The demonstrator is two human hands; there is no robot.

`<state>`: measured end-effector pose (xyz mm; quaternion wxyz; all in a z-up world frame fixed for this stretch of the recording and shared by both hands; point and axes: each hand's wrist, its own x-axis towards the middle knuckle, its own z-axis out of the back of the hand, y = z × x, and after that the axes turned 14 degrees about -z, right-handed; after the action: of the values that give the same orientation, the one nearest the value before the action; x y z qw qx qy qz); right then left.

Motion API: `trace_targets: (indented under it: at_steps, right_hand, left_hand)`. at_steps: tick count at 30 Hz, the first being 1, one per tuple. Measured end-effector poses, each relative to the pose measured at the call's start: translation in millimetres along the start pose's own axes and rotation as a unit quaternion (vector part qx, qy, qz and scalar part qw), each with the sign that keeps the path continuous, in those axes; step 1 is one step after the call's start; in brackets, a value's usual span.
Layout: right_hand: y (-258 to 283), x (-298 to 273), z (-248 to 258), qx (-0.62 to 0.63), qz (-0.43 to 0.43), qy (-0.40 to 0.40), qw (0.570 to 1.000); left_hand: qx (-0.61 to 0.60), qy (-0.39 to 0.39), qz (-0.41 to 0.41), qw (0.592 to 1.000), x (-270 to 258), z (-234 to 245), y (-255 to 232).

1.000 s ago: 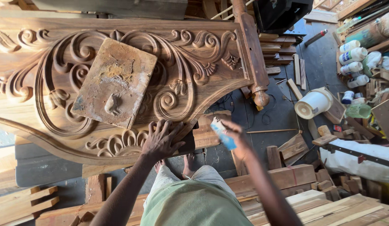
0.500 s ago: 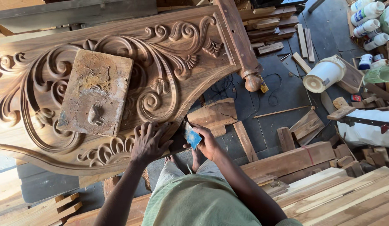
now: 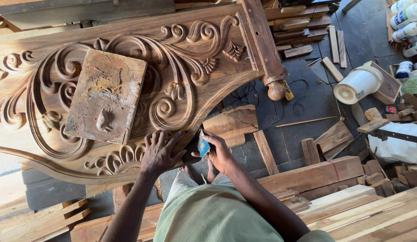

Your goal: The person opens a container of wood filler and applies it to a carved wooden piece using a putty knife. They then use a sanding block to smooth the surface of the carved wood, focusing on the intricate details and edges.

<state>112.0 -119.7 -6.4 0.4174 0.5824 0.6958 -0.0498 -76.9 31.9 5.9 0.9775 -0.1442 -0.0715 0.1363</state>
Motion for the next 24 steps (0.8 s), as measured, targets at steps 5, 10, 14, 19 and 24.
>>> trace_targets:
  at_steps: [5, 10, 14, 19, 24]
  right_hand:
    - [-8.2, 6.3, -21.7, 0.016, 0.005, -0.068, 0.998]
    - [-16.3, 14.4, -35.8, 0.018, 0.020, -0.118, 0.993]
    - [-17.6, 17.1, -40.5, -0.011, 0.019, -0.150, 0.988]
    - [-14.2, 16.1, -41.4, -0.012, 0.007, -0.166, 0.986]
    - [-13.2, 19.4, -33.0, -0.063, -0.047, -0.256, 0.963]
  left_hand:
    - [-0.001, -0.010, -0.007, 1.000, 2.2, 1.6, 0.9]
    - [0.003, 0.000, -0.007, 1.000, 2.1, 1.1, 3.7]
    - [-0.030, 0.021, 0.003, 0.999, 2.8, 0.4, 8.9]
    - [-0.078, 0.029, 0.008, 0.997, 3.7, -2.7, 13.9]
    - [-0.074, 0.007, -0.002, 0.997, 5.7, -2.9, 17.0]
